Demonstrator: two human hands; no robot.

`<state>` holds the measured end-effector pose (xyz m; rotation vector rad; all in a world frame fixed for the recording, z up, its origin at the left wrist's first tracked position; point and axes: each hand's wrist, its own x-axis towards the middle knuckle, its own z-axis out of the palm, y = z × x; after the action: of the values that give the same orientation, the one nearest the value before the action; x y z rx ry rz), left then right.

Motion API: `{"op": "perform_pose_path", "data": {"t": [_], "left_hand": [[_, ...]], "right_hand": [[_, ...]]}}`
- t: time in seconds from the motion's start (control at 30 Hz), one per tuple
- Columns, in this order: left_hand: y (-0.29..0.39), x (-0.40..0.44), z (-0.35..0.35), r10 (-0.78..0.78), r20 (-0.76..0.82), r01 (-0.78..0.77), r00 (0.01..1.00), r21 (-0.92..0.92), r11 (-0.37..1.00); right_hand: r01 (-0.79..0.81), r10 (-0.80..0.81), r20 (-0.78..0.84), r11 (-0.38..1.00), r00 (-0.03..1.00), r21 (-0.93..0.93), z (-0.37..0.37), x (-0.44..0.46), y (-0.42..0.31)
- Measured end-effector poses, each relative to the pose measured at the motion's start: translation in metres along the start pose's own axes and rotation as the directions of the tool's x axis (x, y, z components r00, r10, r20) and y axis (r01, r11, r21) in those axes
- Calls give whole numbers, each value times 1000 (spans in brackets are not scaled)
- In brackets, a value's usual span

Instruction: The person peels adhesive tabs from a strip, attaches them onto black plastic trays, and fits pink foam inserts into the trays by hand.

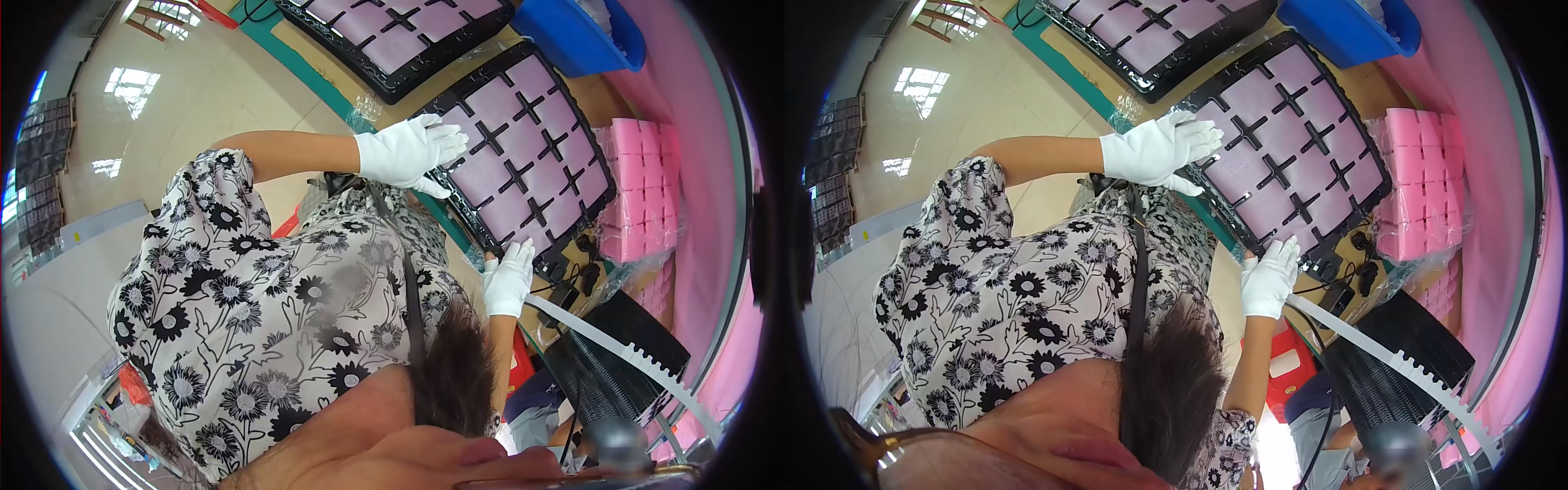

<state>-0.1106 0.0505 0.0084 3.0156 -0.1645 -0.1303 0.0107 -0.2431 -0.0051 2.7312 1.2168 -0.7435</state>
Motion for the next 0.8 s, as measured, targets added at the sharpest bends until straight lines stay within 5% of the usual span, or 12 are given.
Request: {"op": "perform_pose_path", "data": {"t": [0.5,0.57,0.6,0.63,0.7,0.73,0.8], "left_hand": [[6,-24,-13,3,113,-4,994,5,1000],[5,-21,-20,-12,203,25,979,-63,998],[0,-19,-27,10,225,10,974,-88,996],[-2,-9,-50,-1,384,69,923,-163,984],[-2,1,-68,-34,383,122,923,-209,970],[-4,1,-58,-11,117,24,993,-110,994],[-6,8,-51,-10,41,12,999,-55,998]], "right_hand": [[25,-21,-60,997,998,73,15,-19,4],[-51,41,45,964,998,262,4,-17,5],[-41,53,-28,944,998,327,16,-18,11],[-70,85,-33,943,996,326,14,-20,10],[-15,64,-259,982,964,190,10,-20,-3],[-15,82,-315,977,946,211,5,-18,-8],[-17,103,-349,970,931,241,-4,-6,-13]]}}
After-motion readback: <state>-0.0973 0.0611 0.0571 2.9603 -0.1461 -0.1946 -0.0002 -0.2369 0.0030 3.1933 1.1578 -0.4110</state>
